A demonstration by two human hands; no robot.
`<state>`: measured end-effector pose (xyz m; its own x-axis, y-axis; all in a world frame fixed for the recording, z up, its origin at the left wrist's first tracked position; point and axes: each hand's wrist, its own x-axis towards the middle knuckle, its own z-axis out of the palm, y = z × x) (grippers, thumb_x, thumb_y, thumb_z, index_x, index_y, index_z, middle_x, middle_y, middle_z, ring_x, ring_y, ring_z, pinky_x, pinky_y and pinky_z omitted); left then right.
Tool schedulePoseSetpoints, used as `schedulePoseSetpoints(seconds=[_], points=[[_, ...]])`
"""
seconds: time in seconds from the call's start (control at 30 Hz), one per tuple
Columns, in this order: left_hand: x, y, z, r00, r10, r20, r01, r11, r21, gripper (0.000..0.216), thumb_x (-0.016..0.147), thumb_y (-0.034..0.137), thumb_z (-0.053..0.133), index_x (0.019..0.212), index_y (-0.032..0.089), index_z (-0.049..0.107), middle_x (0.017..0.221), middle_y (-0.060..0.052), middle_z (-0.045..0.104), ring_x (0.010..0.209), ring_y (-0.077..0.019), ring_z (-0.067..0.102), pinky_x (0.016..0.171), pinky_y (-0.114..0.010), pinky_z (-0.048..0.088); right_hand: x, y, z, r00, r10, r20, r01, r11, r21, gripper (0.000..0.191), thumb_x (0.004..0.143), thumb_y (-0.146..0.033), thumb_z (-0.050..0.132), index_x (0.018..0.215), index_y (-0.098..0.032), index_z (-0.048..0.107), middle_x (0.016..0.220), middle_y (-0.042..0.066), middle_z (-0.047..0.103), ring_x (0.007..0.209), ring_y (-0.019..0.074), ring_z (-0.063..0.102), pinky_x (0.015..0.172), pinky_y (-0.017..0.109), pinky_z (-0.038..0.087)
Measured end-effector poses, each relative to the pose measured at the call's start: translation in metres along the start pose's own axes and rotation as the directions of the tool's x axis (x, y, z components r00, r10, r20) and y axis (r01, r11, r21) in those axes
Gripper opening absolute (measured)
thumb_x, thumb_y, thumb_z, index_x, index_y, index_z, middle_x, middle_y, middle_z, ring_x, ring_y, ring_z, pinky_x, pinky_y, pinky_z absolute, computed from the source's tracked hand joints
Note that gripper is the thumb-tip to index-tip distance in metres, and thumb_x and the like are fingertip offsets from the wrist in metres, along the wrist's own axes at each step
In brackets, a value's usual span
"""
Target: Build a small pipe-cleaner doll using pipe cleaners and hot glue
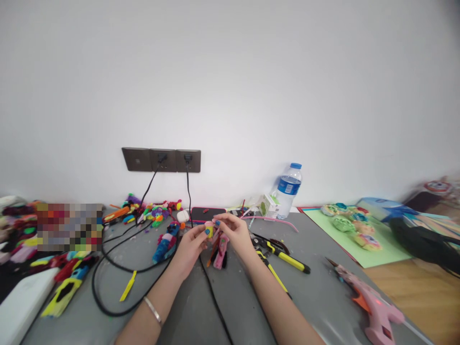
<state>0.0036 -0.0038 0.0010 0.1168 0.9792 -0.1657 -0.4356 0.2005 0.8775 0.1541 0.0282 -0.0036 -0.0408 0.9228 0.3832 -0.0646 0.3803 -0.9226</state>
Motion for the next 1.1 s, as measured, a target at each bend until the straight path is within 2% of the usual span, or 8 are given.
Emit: schedulePoseSetpoints(seconds=[0.13, 0.4, 0.5, 0.7, 0.93, 1.1], points=[[-0.0016, 0.0016, 0.0012, 1.0, 0.011, 0.006, -0.011, 0.999, 0.043, 0.041, 0.055, 0.035, 0.085, 0.09, 0.014, 0.075, 0.081, -0.005, 0.069, 0.067, -0.0108, 0.057, 0.057, -0.02, 0.039, 0.0, -0.0002, 0.0007, 1.0, -0.005, -0.029, 0.005, 1.0, -0.01, 0.015, 0.077, -0.031, 0.068, 0.087, -0.02, 0.072, 0.081, 0.005, 0.073, 0.073, 0.0182, 0.067, 0.064, 0.028, 0.054], [-0.0012, 0.0, -0.0021, 1.0, 0.017, 0.005, -0.017, 0.994, 0.109, 0.048, 0.056, 0.041, 0.085, 0.096, 0.015, 0.077, 0.085, -0.007, 0.07, 0.069, -0.0112, 0.056, 0.059, -0.02, 0.039, -0.0016, -0.0053, 0.0002, 0.999, -0.034, 0.041, 0.036, 0.998, -0.048, 0.017, 0.08, -0.029, 0.062, 0.085, -0.018, 0.074, 0.086, 0.007, 0.074, 0.078, 0.0188, 0.067, 0.069, 0.028, 0.053], [-0.001, 0.0008, -0.0019, 1.0, 0.013, 0.008, -0.014, 0.995, 0.104, 0.049, 0.055, 0.041, 0.086, 0.096, 0.015, 0.077, 0.084, -0.006, 0.07, 0.069, -0.0109, 0.055, 0.058, -0.02, 0.038, -0.0012, -0.0059, -0.0007, 0.998, -0.036, 0.054, 0.039, 0.998, -0.048, 0.022, 0.083, -0.033, 0.06, 0.087, -0.018, 0.075, 0.088, 0.008, 0.074, 0.079, 0.019, 0.066, 0.073, 0.029, 0.052], [0.0019, -0.001, -0.005, 1.0, 0.0, 0.01, -0.001, 0.995, 0.099, 0.049, 0.054, 0.04, 0.086, 0.096, 0.015, 0.077, 0.084, -0.007, 0.071, 0.071, -0.0121, 0.057, 0.059, -0.02, 0.039, -0.0002, -0.0046, -0.0019, 0.997, -0.039, 0.06, 0.042, 0.998, -0.039, 0.033, 0.089, -0.043, 0.054, 0.086, -0.018, 0.076, 0.083, 0.007, 0.073, 0.074, 0.0188, 0.065, 0.069, 0.03, 0.052], [0.0051, -0.0019, -0.0079, 0.999, 0.006, 0.043, -0.011, 0.994, 0.112, 0.046, 0.058, 0.038, 0.084, 0.096, 0.014, 0.077, 0.081, -0.007, 0.071, 0.067, -0.0109, 0.057, 0.056, -0.019, 0.038, -0.001, -0.0031, -0.0013, 0.997, -0.01, 0.072, 0.013, 0.999, -0.041, 0.019, 0.078, -0.033, 0.067, 0.088, -0.018, 0.073, 0.088, 0.006, 0.074, 0.077, 0.0188, 0.068, 0.07, 0.029, 0.053], [0.0044, -0.0003, -0.0053, 1.0, -0.004, 0.03, 0.0, 0.993, 0.118, 0.044, 0.054, 0.035, 0.086, 0.091, 0.013, 0.076, 0.072, -0.005, 0.07, 0.065, -0.0122, 0.06, 0.057, -0.02, 0.041, 0.0036, -0.0039, -0.0038, 0.998, -0.011, -0.069, 0.01, 1.0, -0.024, 0.023, 0.074, -0.037, 0.072, 0.086, -0.018, 0.071, 0.082, 0.006, 0.073, 0.075, 0.0188, 0.068, 0.069, 0.029, 0.053]])
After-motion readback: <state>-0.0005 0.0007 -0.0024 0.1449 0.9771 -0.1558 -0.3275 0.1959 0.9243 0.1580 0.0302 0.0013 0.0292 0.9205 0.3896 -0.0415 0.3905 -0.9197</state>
